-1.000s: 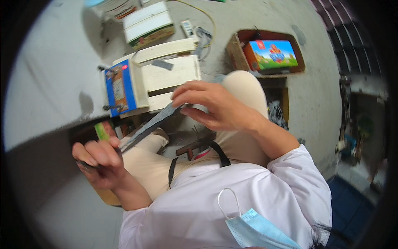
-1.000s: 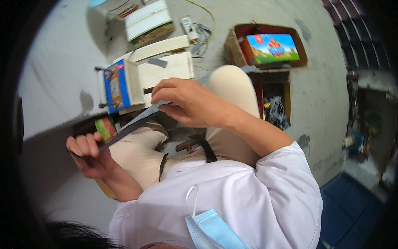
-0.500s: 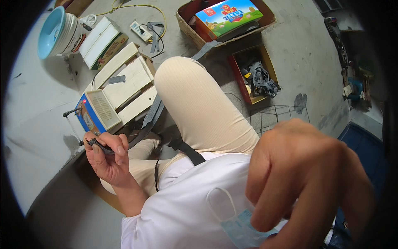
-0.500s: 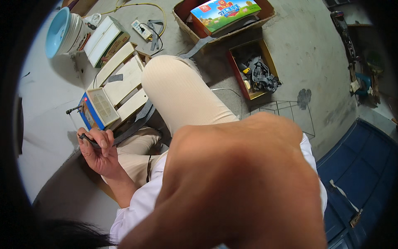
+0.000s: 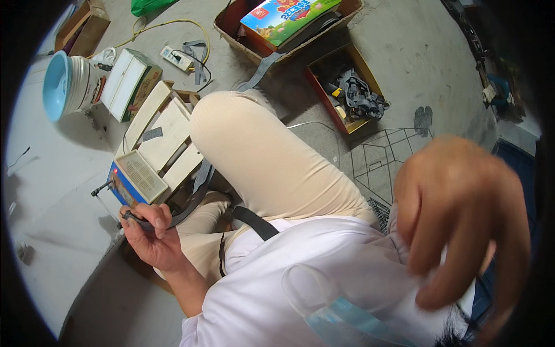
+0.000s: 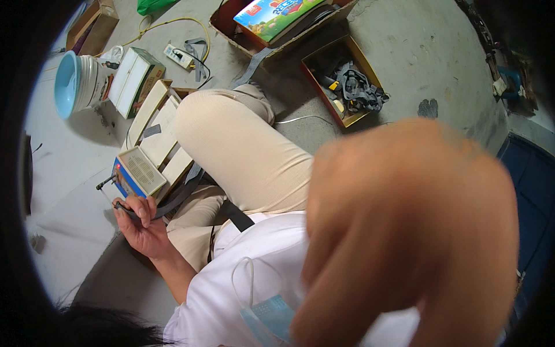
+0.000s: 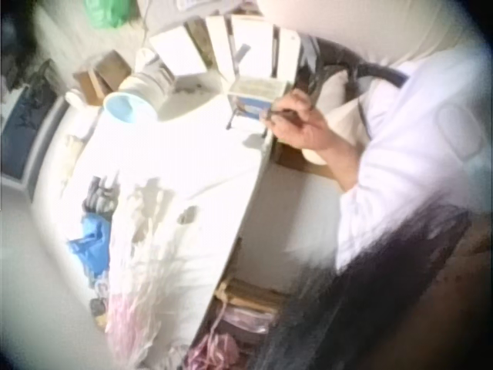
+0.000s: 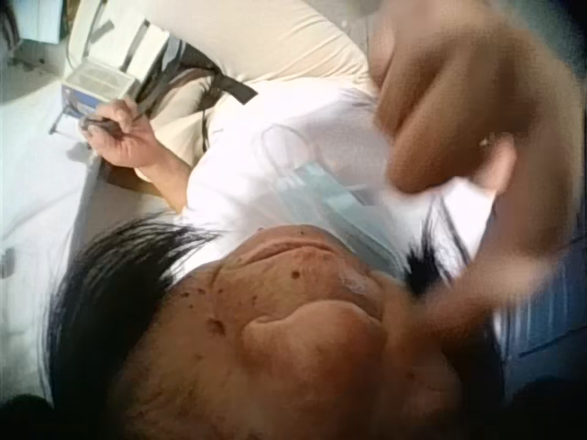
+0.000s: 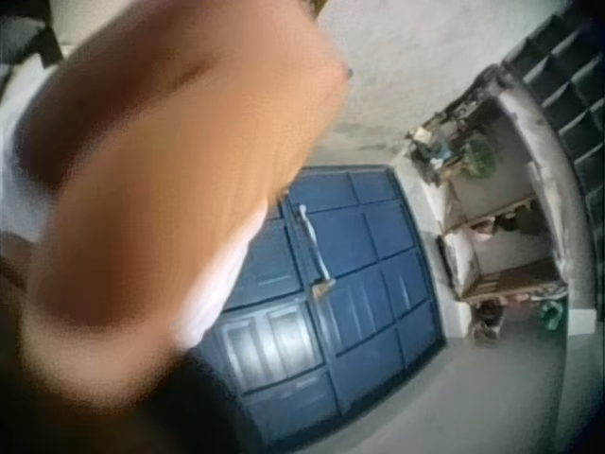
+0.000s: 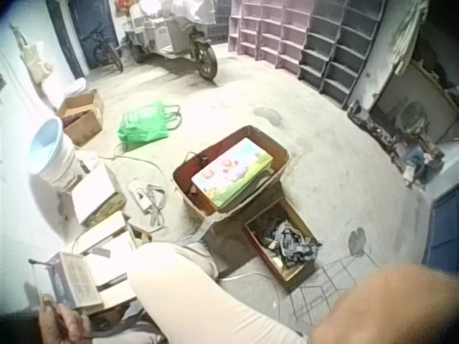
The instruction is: The person is measuring grey fabric strips with a caliper and attaching them to a black wire frame.
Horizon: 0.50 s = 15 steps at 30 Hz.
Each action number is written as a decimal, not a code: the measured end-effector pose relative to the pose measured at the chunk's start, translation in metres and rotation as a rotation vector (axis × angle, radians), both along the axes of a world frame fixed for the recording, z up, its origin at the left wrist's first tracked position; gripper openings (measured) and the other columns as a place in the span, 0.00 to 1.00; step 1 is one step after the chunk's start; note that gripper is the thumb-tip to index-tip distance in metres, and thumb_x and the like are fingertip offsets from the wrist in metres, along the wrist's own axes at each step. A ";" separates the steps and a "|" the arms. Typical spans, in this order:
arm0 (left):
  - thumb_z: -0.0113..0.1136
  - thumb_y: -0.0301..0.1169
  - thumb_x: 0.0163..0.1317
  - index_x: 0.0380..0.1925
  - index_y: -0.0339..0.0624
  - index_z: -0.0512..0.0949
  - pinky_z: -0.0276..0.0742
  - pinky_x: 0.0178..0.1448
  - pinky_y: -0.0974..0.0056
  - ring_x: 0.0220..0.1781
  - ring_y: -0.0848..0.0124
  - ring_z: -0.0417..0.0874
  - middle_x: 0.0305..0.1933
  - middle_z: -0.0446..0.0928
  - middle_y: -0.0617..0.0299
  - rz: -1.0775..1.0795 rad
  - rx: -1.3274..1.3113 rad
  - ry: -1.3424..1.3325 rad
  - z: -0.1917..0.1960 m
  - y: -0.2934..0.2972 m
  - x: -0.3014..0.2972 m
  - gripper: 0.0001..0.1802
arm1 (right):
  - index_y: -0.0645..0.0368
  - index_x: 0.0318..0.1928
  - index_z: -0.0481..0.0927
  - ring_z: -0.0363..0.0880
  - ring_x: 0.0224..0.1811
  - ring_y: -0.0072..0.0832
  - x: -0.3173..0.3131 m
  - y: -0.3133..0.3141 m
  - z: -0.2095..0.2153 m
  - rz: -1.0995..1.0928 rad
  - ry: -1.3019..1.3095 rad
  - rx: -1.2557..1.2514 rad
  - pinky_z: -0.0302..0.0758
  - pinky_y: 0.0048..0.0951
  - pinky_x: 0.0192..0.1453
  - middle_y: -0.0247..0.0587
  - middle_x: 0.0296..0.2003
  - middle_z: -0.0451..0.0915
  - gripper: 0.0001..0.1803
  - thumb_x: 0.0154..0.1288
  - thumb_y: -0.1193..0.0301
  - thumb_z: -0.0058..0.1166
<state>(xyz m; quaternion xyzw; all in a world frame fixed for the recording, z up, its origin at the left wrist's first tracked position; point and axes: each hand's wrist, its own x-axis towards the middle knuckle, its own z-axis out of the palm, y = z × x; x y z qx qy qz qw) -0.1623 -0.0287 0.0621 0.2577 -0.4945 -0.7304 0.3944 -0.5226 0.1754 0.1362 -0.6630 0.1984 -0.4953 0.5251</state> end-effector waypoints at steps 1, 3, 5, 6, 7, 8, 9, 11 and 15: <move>0.40 0.35 0.73 0.42 0.42 0.69 0.54 0.28 0.74 0.20 0.81 0.58 0.25 0.68 0.63 0.010 0.008 -0.001 0.000 -0.002 -0.001 0.10 | 0.65 0.45 0.78 0.73 0.27 0.18 -0.007 -0.004 -0.010 -0.047 -0.027 0.024 0.71 0.17 0.33 0.41 0.32 0.79 0.15 0.59 0.76 0.46; 0.40 0.36 0.73 0.40 0.43 0.68 0.54 0.28 0.72 0.20 0.80 0.56 0.22 0.64 0.64 0.125 -0.003 -0.064 -0.002 -0.003 0.002 0.10 | 0.65 0.46 0.78 0.73 0.27 0.17 -0.033 -0.021 -0.050 -0.271 -0.119 0.136 0.71 0.16 0.33 0.41 0.32 0.79 0.15 0.60 0.76 0.45; 0.39 0.37 0.73 0.39 0.44 0.68 0.54 0.29 0.72 0.21 0.80 0.57 0.23 0.64 0.65 0.178 -0.047 -0.083 -0.001 -0.004 0.008 0.11 | 0.65 0.47 0.78 0.73 0.27 0.16 -0.065 -0.034 -0.117 -0.666 -0.171 0.377 0.72 0.16 0.33 0.40 0.33 0.79 0.15 0.61 0.75 0.45; 0.38 0.37 0.73 0.39 0.44 0.69 0.54 0.29 0.72 0.22 0.80 0.57 0.23 0.64 0.65 0.192 -0.061 -0.087 -0.002 -0.008 0.010 0.11 | 0.63 0.47 0.79 0.74 0.28 0.17 -0.082 -0.034 -0.163 -0.920 -0.175 0.577 0.71 0.16 0.34 0.35 0.32 0.79 0.15 0.59 0.75 0.49; 0.38 0.37 0.74 0.39 0.44 0.70 0.54 0.31 0.72 0.25 0.80 0.57 0.24 0.63 0.66 0.144 -0.068 -0.090 -0.001 -0.013 0.011 0.12 | 0.60 0.47 0.79 0.74 0.28 0.17 -0.100 -0.024 -0.219 -1.085 -0.031 0.655 0.72 0.17 0.34 0.33 0.33 0.79 0.15 0.59 0.74 0.51; 0.38 0.37 0.74 0.39 0.44 0.70 0.54 0.33 0.71 0.25 0.79 0.56 0.25 0.62 0.66 0.119 -0.059 -0.083 -0.001 -0.014 0.009 0.13 | 0.58 0.47 0.80 0.75 0.29 0.17 -0.114 -0.011 -0.275 -1.241 0.115 0.731 0.72 0.18 0.34 0.31 0.33 0.80 0.15 0.59 0.73 0.53; 0.38 0.37 0.74 0.39 0.43 0.70 0.54 0.34 0.70 0.26 0.77 0.55 0.26 0.61 0.66 0.101 -0.051 -0.075 -0.001 -0.016 0.007 0.13 | 0.57 0.45 0.81 0.75 0.30 0.17 -0.119 0.003 -0.320 -1.244 0.076 0.935 0.73 0.19 0.34 0.31 0.32 0.80 0.13 0.58 0.72 0.54; 0.38 0.37 0.74 0.39 0.41 0.70 0.54 0.36 0.69 0.28 0.76 0.55 0.27 0.60 0.67 0.071 -0.018 -0.071 0.001 -0.020 0.002 0.13 | 0.56 0.39 0.84 0.78 0.32 0.21 -0.132 0.035 -0.401 -1.248 0.223 1.281 0.75 0.25 0.36 0.34 0.31 0.82 0.10 0.57 0.70 0.56; 0.39 0.37 0.73 0.40 0.41 0.71 0.55 0.37 0.69 0.29 0.76 0.56 0.29 0.60 0.67 0.120 -0.009 -0.150 0.000 -0.015 -0.008 0.13 | 0.54 0.34 0.86 0.82 0.42 0.38 -0.118 0.057 -0.485 -1.222 0.963 1.400 0.77 0.36 0.48 0.45 0.37 0.84 0.09 0.54 0.68 0.56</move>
